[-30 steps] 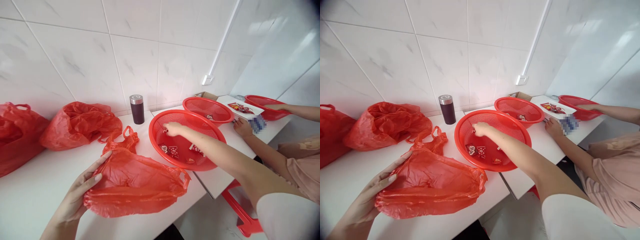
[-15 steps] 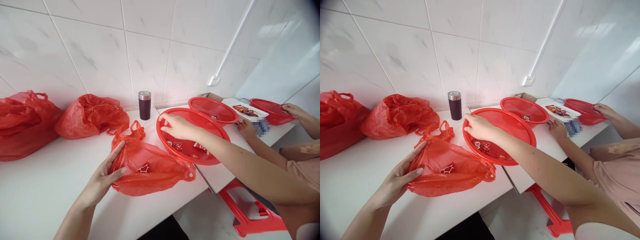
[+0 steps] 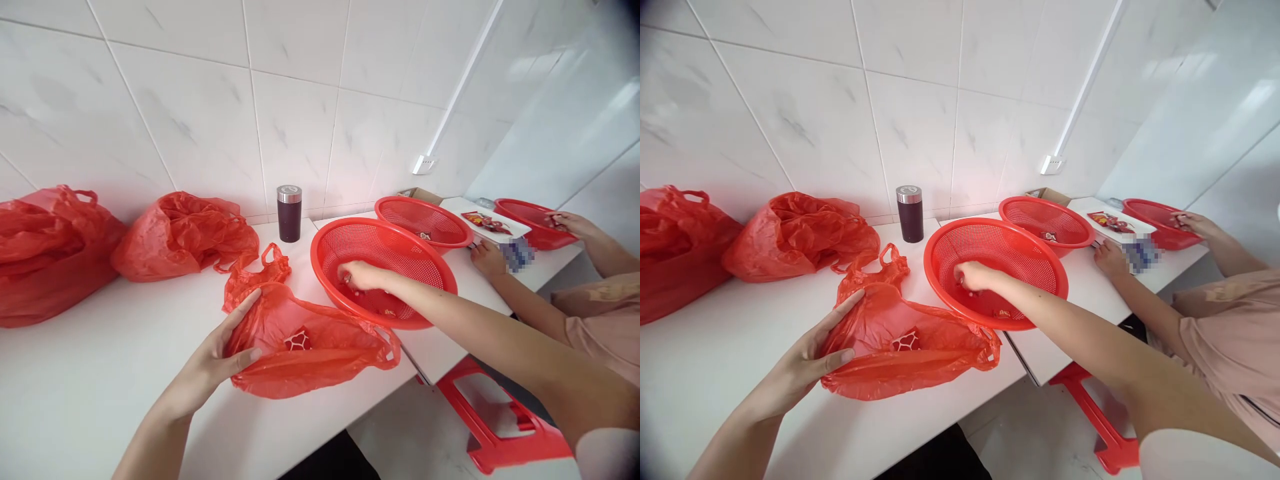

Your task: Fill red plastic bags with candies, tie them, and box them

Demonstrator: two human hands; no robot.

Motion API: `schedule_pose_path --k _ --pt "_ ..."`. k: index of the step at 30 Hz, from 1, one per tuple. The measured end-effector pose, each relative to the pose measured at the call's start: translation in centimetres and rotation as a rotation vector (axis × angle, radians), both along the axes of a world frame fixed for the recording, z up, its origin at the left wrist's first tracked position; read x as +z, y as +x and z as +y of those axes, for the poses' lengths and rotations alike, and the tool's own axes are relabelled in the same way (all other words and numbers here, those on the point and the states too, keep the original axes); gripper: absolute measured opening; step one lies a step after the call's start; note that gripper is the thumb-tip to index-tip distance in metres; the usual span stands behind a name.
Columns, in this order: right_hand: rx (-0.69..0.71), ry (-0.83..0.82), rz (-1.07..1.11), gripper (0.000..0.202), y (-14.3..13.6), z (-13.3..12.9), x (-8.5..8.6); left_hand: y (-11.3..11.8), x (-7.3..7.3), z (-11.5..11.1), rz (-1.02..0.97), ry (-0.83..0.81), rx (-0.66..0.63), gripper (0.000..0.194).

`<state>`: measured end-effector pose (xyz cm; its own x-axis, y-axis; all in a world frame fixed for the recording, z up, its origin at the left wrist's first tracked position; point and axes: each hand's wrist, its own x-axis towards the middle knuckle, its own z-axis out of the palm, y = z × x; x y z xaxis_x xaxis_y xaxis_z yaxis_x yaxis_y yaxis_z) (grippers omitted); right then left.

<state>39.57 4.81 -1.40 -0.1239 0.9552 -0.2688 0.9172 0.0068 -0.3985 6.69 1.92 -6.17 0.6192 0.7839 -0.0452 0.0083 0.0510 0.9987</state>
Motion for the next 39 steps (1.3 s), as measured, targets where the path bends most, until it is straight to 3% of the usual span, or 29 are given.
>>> schedule_pose_path --k 3,6,9,12,14,17,20,23,25,27,31,35,39 --pt "-0.068 0.075 0.107 0.022 0.4 0.3 2.4 0.1 -0.1 0.0 -0.022 0.0 0.019 0.084" --pt "0.042 0.148 0.419 0.028 -1.5 -1.0 4.3 0.1 -0.4 0.0 -0.027 -0.027 0.012 0.084" --pt "0.312 0.056 0.562 0.028 -5.2 -2.9 3.7 0.1 -0.5 -0.1 -0.025 -0.058 0.011 0.085" --pt "0.483 0.068 0.392 0.035 -8.2 -3.8 2.0 0.2 -0.4 -0.3 -0.023 -0.094 -0.026 0.09" --pt "0.52 0.06 0.33 0.04 -8.5 -3.8 1.7 0.3 -0.3 -0.3 -0.023 -0.09 -0.041 0.092" --pt "0.407 0.139 0.369 0.037 -5.5 -3.3 2.5 0.3 -0.2 -0.2 -0.011 -0.049 -0.037 0.091" --pt "0.12 0.233 0.171 0.036 0.6 -2.7 2.4 0.3 -0.1 -0.2 -0.005 -0.025 -0.057 0.09" --pt "-0.165 -0.069 -0.246 0.066 6.4 -2.8 0.5 0.2 -0.1 -0.3 -0.001 -0.01 -0.067 0.087" --pt "-0.22 -0.206 -0.323 0.077 8.6 -3.4 -1.0 0.3 0.0 -0.3 0.009 -0.011 -0.055 0.085" --pt "-0.205 -0.267 -0.291 0.079 8.8 -4.0 -2.0 0.3 0.0 -0.4 0.032 -0.017 -0.047 0.085" --pt "-0.14 -0.395 -0.175 0.078 6.1 -5.1 -2.4 0.4 0.1 -0.2 0.075 -0.018 -0.014 0.084" --pt "-0.064 -0.425 -0.087 0.04 4.1 -5.4 -2.8 0.6 0.3 -0.2 0.083 -0.016 -0.027 0.084" --pt "-0.043 -0.387 -0.019 0.012 4.6 -4.5 -2.7 0.9 0.4 -0.5 0.062 -0.018 0.018 0.083"
